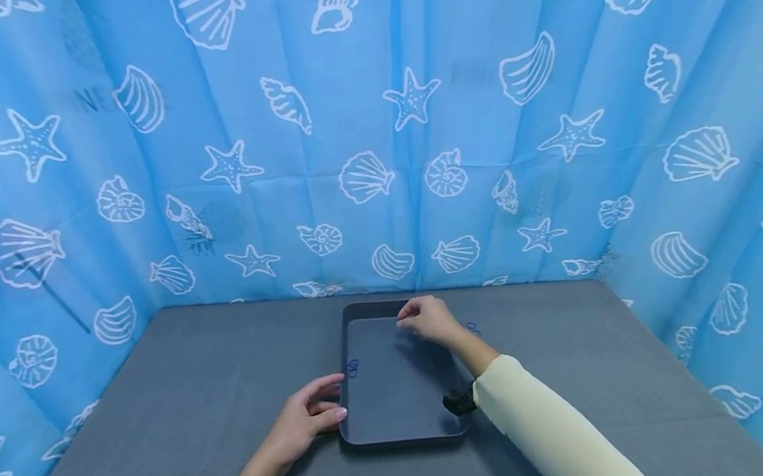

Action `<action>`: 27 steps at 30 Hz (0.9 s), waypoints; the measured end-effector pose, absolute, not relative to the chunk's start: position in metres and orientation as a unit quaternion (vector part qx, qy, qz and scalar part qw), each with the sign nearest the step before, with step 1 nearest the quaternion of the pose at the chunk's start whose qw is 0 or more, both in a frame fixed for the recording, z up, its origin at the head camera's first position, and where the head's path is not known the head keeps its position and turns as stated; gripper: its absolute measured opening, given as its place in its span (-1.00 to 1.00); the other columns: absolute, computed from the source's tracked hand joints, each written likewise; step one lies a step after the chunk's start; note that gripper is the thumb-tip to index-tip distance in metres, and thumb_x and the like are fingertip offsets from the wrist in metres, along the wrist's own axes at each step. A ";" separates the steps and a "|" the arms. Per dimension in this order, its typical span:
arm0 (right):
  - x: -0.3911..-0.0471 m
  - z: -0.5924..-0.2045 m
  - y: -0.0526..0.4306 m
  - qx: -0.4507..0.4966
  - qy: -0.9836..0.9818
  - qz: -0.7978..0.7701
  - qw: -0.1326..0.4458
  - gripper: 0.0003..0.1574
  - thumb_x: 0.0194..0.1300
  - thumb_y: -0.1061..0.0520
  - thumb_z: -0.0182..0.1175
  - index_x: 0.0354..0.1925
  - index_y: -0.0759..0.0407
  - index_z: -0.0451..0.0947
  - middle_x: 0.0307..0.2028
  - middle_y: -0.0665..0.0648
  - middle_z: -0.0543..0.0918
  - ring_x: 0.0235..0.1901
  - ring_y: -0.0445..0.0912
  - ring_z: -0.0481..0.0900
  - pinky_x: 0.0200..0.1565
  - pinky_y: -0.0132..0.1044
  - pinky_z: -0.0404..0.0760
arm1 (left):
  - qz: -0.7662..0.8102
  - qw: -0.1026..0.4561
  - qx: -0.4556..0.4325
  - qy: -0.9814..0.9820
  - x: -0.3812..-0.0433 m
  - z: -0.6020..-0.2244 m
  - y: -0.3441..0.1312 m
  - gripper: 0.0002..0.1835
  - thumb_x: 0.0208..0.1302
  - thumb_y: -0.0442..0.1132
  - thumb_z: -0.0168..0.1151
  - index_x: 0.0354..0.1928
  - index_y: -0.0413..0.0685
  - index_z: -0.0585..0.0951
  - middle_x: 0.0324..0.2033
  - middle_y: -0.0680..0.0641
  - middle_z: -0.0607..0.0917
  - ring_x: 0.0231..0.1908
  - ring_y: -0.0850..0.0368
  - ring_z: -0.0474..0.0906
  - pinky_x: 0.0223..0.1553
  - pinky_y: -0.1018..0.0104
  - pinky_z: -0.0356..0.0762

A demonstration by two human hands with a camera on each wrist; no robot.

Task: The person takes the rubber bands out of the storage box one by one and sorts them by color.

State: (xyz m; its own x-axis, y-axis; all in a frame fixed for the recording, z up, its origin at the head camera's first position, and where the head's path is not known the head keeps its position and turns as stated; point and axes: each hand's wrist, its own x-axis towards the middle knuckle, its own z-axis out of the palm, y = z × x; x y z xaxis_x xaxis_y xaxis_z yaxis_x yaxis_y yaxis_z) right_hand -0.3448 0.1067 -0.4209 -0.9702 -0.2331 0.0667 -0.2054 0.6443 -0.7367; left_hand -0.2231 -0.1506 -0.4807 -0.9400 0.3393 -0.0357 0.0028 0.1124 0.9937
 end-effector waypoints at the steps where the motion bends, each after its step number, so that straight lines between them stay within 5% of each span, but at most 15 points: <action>1: -0.345 -0.423 0.104 -0.125 0.904 -0.409 0.021 -0.90 0.07 0.13 0.20 -0.38 0.12 0.54 -0.51 0.02 0.54 -0.59 -0.10 0.47 -0.60 -0.31 0.48 | 0.655 0.129 0.117 0.735 -0.223 -0.481 -0.150 -0.43 0.09 -0.21 0.18 0.18 0.09 0.28 0.07 -0.17 0.35 -0.13 0.02 0.46 -0.20 0.22 0.49; 16: -0.343 -0.450 0.068 -0.180 0.847 -0.495 0.075 -0.77 0.08 0.16 0.19 -0.25 0.23 0.55 -0.42 0.04 0.56 -0.44 -0.03 0.53 -0.45 -0.28 0.54 | 0.656 0.138 0.108 0.734 -0.224 -0.479 -0.151 -0.44 0.10 -0.20 0.17 0.18 0.09 0.29 0.07 -0.19 0.34 -0.12 0.01 0.45 -0.20 0.21 0.49; 27: -0.335 -0.457 0.052 -0.210 0.850 -0.471 0.109 -0.80 0.14 0.11 0.13 -0.22 0.09 0.56 -0.35 -0.05 0.55 -0.36 -0.14 0.46 -0.32 -0.30 0.46 | 0.661 0.138 0.114 0.728 -0.225 -0.479 -0.151 -0.43 0.09 -0.19 0.17 0.19 0.08 0.27 0.06 -0.18 0.35 -0.12 0.01 0.46 -0.20 0.20 0.49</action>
State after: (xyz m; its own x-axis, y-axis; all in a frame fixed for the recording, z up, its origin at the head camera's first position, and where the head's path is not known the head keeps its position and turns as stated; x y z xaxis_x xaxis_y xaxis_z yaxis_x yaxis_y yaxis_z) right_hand -0.3349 0.0516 -0.4573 -0.8880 -0.4598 0.0118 -0.2541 0.4691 -0.8458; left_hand -0.2247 -0.1512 -0.4794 -0.9360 0.3483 -0.0510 -0.0172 0.0995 0.9949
